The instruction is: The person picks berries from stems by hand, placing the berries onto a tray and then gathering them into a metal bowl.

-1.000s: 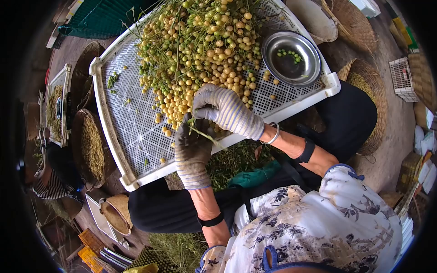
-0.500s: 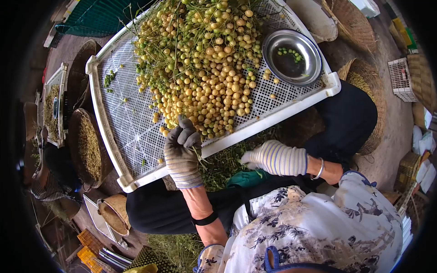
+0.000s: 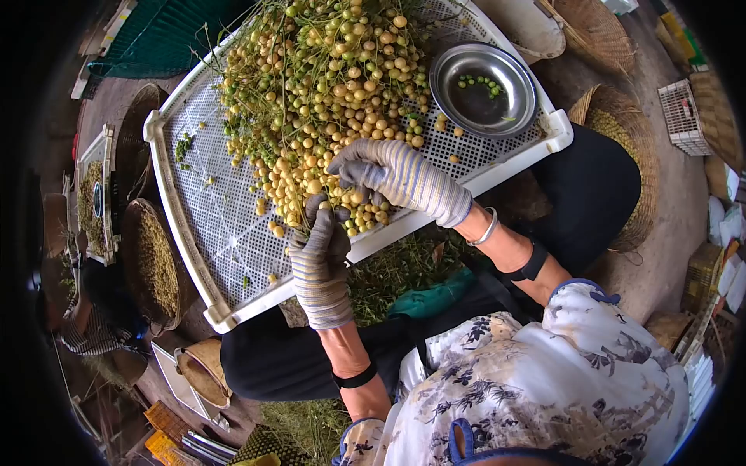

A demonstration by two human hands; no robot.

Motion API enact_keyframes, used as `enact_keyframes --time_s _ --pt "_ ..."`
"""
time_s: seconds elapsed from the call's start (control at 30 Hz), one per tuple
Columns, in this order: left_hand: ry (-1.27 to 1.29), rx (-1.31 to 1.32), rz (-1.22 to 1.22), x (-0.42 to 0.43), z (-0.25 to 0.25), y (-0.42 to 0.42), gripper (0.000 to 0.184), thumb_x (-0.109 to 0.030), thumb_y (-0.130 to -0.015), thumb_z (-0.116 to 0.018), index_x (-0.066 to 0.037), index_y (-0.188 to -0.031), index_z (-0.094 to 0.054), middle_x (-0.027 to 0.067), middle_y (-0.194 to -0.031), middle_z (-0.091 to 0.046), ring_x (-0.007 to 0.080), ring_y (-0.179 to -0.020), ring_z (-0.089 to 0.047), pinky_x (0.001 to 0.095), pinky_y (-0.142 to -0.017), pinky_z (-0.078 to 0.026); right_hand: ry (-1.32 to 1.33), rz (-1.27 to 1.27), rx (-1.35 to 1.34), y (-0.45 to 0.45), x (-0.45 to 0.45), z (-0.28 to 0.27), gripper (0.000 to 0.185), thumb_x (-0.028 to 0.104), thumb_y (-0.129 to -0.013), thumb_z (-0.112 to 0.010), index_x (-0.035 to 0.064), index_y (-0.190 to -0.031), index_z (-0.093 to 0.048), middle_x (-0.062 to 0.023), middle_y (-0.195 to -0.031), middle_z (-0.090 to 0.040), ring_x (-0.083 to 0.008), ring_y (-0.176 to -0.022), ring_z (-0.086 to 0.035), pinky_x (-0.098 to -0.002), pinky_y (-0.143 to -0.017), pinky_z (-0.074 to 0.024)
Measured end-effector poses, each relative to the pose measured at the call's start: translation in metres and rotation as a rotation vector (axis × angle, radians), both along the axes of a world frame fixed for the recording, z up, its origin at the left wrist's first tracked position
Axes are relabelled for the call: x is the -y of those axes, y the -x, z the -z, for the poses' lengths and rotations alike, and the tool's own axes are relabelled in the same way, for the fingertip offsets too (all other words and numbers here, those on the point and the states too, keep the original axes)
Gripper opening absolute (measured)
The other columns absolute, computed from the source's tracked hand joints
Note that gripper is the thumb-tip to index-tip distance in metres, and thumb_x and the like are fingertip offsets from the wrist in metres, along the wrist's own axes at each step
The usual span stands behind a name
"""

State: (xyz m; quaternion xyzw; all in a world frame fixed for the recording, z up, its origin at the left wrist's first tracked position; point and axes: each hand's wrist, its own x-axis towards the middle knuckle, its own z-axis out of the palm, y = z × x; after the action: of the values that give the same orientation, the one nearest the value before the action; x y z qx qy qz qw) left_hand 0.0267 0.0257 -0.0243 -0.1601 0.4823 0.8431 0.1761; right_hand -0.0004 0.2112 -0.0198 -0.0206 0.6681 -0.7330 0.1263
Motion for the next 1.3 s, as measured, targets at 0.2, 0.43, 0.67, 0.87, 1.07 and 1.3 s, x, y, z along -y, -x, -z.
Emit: enact_keyframes --time_s 0.2,0.43,0.67,0.87,1.07,1.3 --pt "0.225 -0.041 -0.148 -0.009 -0.011 0.0 0.033 -0.005 -0.088 -0.063 0.001 -0.12 -0.059 0.0084 -0.084 -0.067 0.0011 -0.049 -0.037 0.0163 -0.043 -0.026 -0.288 -0.079 -0.084 -0.006 0.007 0.003 0.032 0.028 -0.089 -0.067 0.0024 -0.109 -0.062 -0.0052 -0.087 -0.067 -0.0104 -0.076 -0.061 -0.0242 -0.068 -0.0513" --pt "0.17 -0.018 -0.03 -0.003 -0.011 0.003 0.044 -0.008 -0.085 -0.067 0.003 -0.126 -0.054 0.006 -0.079 -0.067 0.0018 -0.048 -0.039 0.0157 -0.044 -0.028 0.615 -0.027 0.263 -0.006 -0.006 0.026 0.026 0.021 -0.092 -0.064 -0.0005 -0.107 -0.062 -0.0036 -0.08 -0.065 -0.0066 -0.058 -0.058 -0.0184 -0.047 -0.0443" --pt "0.281 -0.064 0.092 -0.002 -0.016 0.007 0.045 -0.005 -0.082 -0.068 0.001 -0.125 -0.056 0.0047 -0.079 -0.068 0.0035 -0.053 -0.048 0.0152 -0.05 -0.035 0.009 -0.246 0.161 0.013 -0.011 0.03 0.053 0.052 -0.084 -0.066 0.0033 -0.105 -0.063 0.0005 -0.08 -0.061 -0.0074 -0.069 -0.058 -0.0217 -0.058 -0.0477" --pt "0.523 -0.134 0.2 0.002 -0.007 0.004 0.044 -0.006 -0.081 -0.072 0.002 -0.121 -0.058 0.0064 -0.09 -0.069 0.0103 -0.08 -0.063 0.0234 -0.074 -0.05 -0.061 -0.402 0.161 0.016 0.001 0.014 0.054 0.05 -0.071 -0.079 0.0032 -0.096 -0.067 -0.0023 -0.082 -0.065 -0.0104 -0.076 -0.058 -0.0258 -0.07 -0.0472" --pt "0.359 -0.121 0.191 -0.007 -0.014 0.0 0.053 -0.003 -0.083 -0.07 0.0 -0.133 -0.052 0.0019 -0.094 -0.065 0.006 -0.083 -0.057 0.021 -0.075 -0.048 -0.046 -0.326 0.222 0.003 0.002 0.026 0.033 0.03 -0.078 -0.077 0.0035 -0.096 -0.068 -0.0014 -0.079 -0.066 -0.0081 -0.068 -0.06 -0.022 -0.057 -0.0496" --pt "0.388 -0.007 0.117 0.0 -0.013 -0.005 0.03 -0.012 -0.089 -0.067 -0.001 -0.115 -0.06 -0.0039 -0.086 -0.06 0.0028 -0.069 -0.048 0.0171 -0.06 -0.04 0.658 0.126 0.381 0.002 0.004 0.031 0.021 0.019 -0.085 -0.07 0.0035 -0.099 -0.064 0.0004 -0.082 -0.063 -0.0074 -0.067 -0.06 -0.0188 -0.054 -0.0474"
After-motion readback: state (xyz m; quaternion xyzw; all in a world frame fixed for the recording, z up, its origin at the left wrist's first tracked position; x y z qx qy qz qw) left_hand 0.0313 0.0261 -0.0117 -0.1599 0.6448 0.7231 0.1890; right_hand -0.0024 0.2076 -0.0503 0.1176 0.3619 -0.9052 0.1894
